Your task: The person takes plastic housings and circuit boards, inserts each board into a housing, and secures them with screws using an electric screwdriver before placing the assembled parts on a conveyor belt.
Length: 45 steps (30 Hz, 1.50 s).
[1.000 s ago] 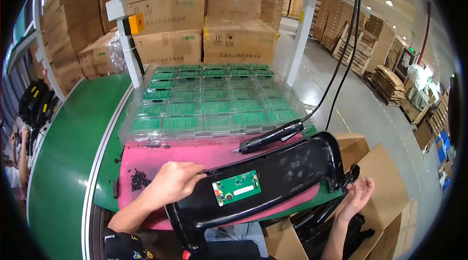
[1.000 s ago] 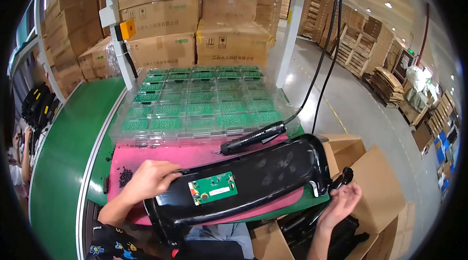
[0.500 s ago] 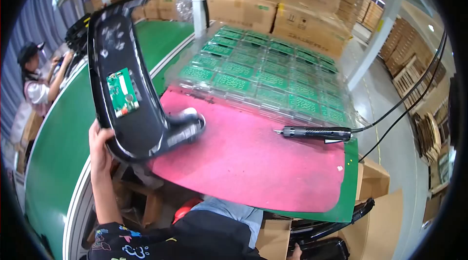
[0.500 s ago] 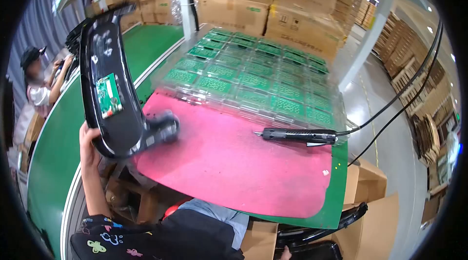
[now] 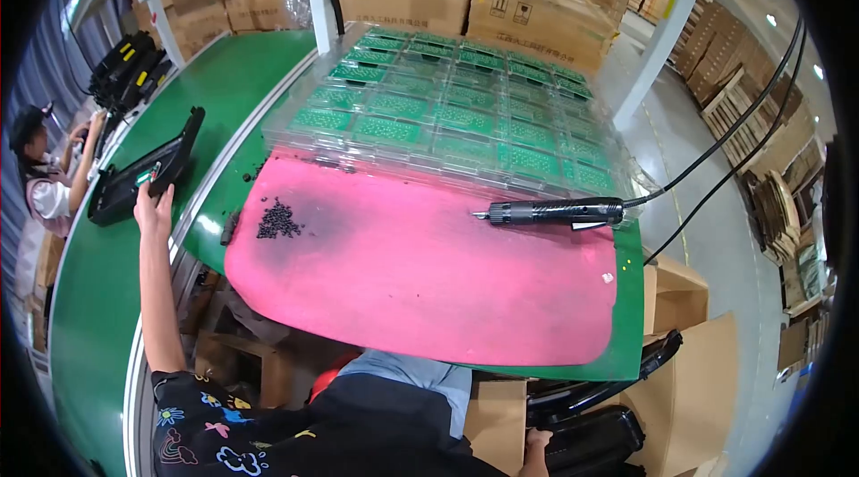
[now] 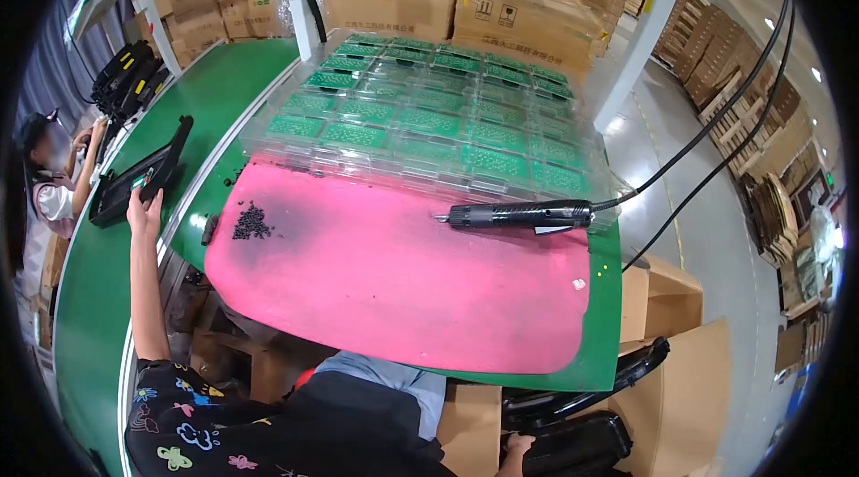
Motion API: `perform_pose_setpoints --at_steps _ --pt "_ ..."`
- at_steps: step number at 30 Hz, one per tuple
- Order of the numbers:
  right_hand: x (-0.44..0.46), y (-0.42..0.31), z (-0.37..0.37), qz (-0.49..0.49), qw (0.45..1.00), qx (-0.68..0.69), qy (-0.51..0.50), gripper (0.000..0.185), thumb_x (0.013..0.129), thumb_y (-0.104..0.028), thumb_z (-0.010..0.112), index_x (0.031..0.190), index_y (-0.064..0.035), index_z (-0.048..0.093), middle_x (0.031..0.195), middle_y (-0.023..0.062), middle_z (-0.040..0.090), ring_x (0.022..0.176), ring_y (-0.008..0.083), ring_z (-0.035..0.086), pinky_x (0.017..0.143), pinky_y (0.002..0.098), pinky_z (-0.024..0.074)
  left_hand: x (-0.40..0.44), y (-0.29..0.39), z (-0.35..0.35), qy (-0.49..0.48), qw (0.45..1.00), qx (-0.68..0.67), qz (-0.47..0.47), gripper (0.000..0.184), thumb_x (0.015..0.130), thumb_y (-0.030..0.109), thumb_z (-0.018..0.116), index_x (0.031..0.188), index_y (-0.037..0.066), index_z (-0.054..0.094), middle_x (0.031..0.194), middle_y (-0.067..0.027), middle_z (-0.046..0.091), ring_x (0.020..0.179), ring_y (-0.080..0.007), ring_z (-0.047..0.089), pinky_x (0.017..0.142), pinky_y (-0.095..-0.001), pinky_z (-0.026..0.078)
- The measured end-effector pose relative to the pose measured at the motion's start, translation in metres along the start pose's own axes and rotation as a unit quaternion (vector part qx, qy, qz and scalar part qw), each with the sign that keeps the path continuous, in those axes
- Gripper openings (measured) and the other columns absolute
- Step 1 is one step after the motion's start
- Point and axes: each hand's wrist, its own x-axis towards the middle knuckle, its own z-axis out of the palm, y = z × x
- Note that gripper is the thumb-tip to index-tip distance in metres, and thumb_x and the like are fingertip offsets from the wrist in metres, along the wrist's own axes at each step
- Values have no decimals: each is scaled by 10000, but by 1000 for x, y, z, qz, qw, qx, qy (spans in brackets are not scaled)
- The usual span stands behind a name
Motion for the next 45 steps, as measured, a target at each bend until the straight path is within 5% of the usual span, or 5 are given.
perform_pose_setpoints --at_steps 9,16,31,38,45 --pt "-66 -19 -112 -137 964 227 6 283 816 -144 610 1017 48 555 920 113 636 759 232 637 568 378 551 -242 -25 115 -455 842 275 89 154 951 39 538 1036 7 663 933 -66 679 845 -114 642 730 -253 507" --pt "-222 -45 -258 -150 744 645 -87 423 900 -336 584 1201 -39 585 1095 75 652 1002 243 636 918 377 526 -462 -111 125 -908 395 71 -125 716 851 136 753 1455 11 388 1387 -189 494 1278 -319 502 1043 -408 451" --pt "-405 -277 -262 -779 551 -268 137 635 568 -114 777 1193 -103 666 1386 180 548 1303 369 504 1043 515 387 -402 -57 94 -582 612 -92 -528 933 940 -100 407 1514 241 -244 1478 -299 325 1164 -422 606 988 -501 508" --pt "-434 -347 -211 -835 493 -244 -4 469 775 -278 776 1157 -27 671 1286 160 622 1185 352 592 926 426 487 -288 -5 130 -694 492 522 -65 677 955 319 623 1429 -46 307 700 -189 675 701 -356 699 612 -462 550" --pt "-518 -462 -162 -900 422 -59 -86 283 808 -36 717 1077 -8 636 1026 152 658 951 342 626 855 395 506 -289 -90 195 -658 428 496 373 454 817 245 728 1140 -26 561 1087 -169 587 1021 -345 579 845 -427 529"
